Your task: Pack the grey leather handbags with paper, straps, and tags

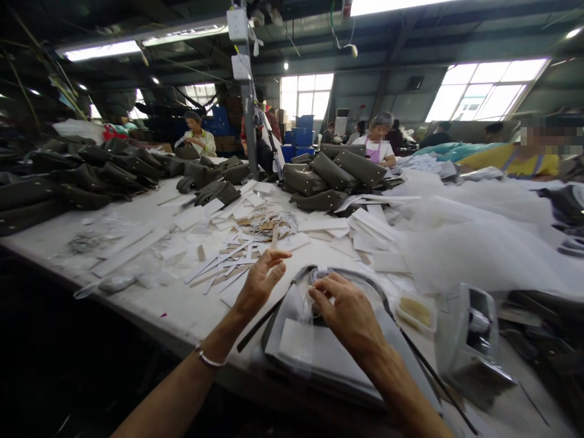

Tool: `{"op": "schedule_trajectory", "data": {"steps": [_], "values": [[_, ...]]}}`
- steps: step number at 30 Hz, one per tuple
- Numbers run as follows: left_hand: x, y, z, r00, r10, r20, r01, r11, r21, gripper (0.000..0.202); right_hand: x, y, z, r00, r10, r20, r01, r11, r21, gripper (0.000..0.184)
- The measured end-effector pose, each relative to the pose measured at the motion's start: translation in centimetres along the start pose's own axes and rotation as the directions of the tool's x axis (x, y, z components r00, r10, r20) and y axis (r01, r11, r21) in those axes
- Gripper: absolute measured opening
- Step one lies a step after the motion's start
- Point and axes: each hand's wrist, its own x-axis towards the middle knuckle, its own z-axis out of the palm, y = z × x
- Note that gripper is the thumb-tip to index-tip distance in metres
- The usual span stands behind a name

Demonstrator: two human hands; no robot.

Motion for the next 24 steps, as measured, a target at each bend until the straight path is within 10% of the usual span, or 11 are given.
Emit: {"op": "schedule_trajectory", "data": {"steps": [3, 13, 24], "values": [[-0.3, 1.2, 1.0, 0.968, 0.026, 0.248, -0.039, 0.998, 0.048, 0.022, 0.3, -0.4, -0.2, 0.999, -0.043, 0.001, 0.043, 0.996, -0.081, 0.019], [-0.8, -0.9, -0.3, 0.861, -0.171, 0.479, 0.031, 0.958, 0.285, 0.011, 0.3, -0.6, -1.7, 0.975, 0.219, -0.033, -0.203, 0.943, 0.264, 0.037], [-0.2, -0.8, 1.2, 0.937, -0.046, 0.346, 0.036, 0.999, 0.037, 0.012, 0.2, -0.5, -0.8, 0.979, 0.202, -0.036, -0.187, 0.950, 0.250, 0.031]]}}
